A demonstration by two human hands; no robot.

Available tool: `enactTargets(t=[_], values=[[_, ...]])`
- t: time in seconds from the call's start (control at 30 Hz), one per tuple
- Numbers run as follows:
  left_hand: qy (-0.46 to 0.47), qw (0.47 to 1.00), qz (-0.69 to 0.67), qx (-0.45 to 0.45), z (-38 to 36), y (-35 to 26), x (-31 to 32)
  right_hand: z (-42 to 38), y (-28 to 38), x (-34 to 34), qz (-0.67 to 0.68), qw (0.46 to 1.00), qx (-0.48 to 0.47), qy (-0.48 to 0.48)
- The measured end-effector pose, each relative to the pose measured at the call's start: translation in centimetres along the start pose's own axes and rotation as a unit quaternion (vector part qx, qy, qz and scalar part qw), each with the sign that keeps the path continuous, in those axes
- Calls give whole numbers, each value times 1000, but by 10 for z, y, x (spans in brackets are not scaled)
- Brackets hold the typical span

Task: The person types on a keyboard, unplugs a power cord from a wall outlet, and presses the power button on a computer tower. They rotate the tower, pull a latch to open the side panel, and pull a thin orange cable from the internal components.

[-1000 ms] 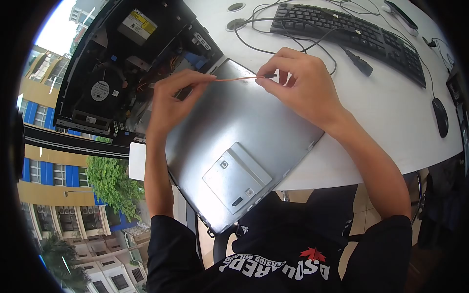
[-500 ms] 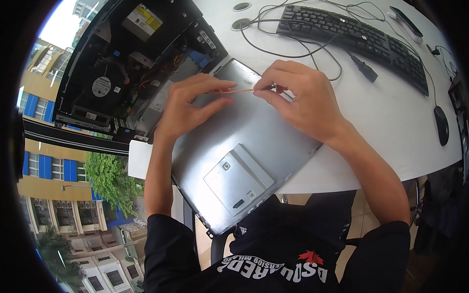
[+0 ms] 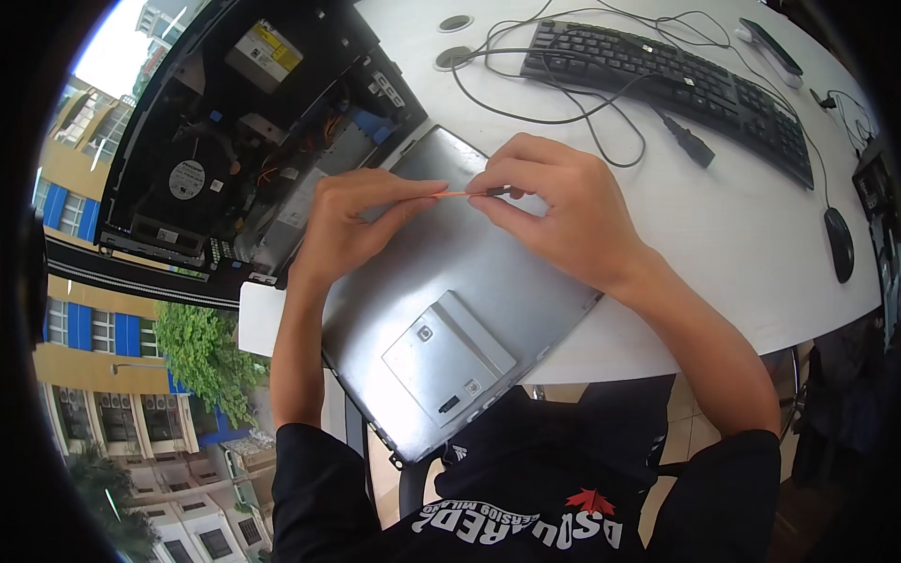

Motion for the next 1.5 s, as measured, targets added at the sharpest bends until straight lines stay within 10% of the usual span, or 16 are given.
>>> enactTargets(t=[0.73,0.83,1.5], values=[[-19,999,-27,31,1,4,5,3,-8,-7,-30,998,-38,-30],[4,995,27,-97,-1,13,-6,7,-15,-15,-21,999,-5,-44],[-84,995,-58,2,0,7,-27,13,-23,-28,-52,993,35,-95]])
Point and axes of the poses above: each hand's wrist, its own z-axis towards the middle knuckle, its own x-axis out of the palm, y = z × x, the point moved 3 cm from there along z, towards the middle knuckle, and after that the axes turned 11 degrees about -z, right-handed, at the moved point
